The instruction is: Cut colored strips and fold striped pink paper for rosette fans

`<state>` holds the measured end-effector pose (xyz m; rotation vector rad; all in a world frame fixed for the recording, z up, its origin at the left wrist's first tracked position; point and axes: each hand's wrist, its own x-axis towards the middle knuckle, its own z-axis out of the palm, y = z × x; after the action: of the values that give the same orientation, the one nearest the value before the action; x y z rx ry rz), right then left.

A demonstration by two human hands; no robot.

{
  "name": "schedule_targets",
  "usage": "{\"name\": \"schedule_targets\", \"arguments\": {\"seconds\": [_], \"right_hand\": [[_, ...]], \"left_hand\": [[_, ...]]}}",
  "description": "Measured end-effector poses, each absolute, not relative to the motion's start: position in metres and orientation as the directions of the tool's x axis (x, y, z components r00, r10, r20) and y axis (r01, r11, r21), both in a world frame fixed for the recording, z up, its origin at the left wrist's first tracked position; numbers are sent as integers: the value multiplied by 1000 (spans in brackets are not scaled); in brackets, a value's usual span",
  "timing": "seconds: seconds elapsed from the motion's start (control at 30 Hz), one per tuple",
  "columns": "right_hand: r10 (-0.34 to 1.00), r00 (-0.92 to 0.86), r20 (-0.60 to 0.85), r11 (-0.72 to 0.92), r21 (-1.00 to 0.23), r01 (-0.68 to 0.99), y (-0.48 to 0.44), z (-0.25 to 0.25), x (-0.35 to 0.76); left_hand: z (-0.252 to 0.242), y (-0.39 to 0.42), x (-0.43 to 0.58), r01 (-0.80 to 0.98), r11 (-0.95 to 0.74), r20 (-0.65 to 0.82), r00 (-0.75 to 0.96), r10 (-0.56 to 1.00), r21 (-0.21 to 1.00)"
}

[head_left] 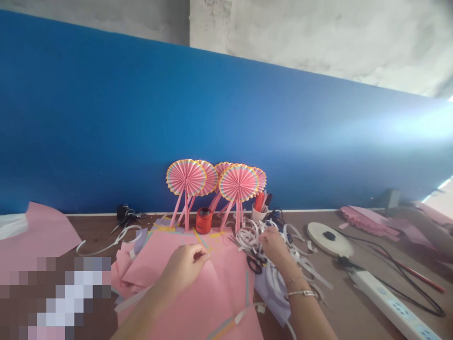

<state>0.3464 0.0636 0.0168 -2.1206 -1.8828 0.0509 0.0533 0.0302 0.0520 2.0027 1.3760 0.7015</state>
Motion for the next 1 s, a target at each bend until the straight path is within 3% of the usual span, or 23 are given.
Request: {"name": "schedule_targets", "arguments": {"seconds": [0.57, 0.83, 1.0], "right_hand": [[953, 165, 254, -75, -329, 941, 65, 13, 351], [952, 201, 229, -103, -378, 920, 65, 16, 352], [974, 184, 134, -118, -394, 911, 63, 18, 354]], "left_hand": [[48, 32, 54, 637, -279, 69, 334, 940, 719], [49, 31, 54, 632, -268, 60, 331, 942, 727], [46, 31, 53, 635, -278, 69, 333, 940, 721]]}}
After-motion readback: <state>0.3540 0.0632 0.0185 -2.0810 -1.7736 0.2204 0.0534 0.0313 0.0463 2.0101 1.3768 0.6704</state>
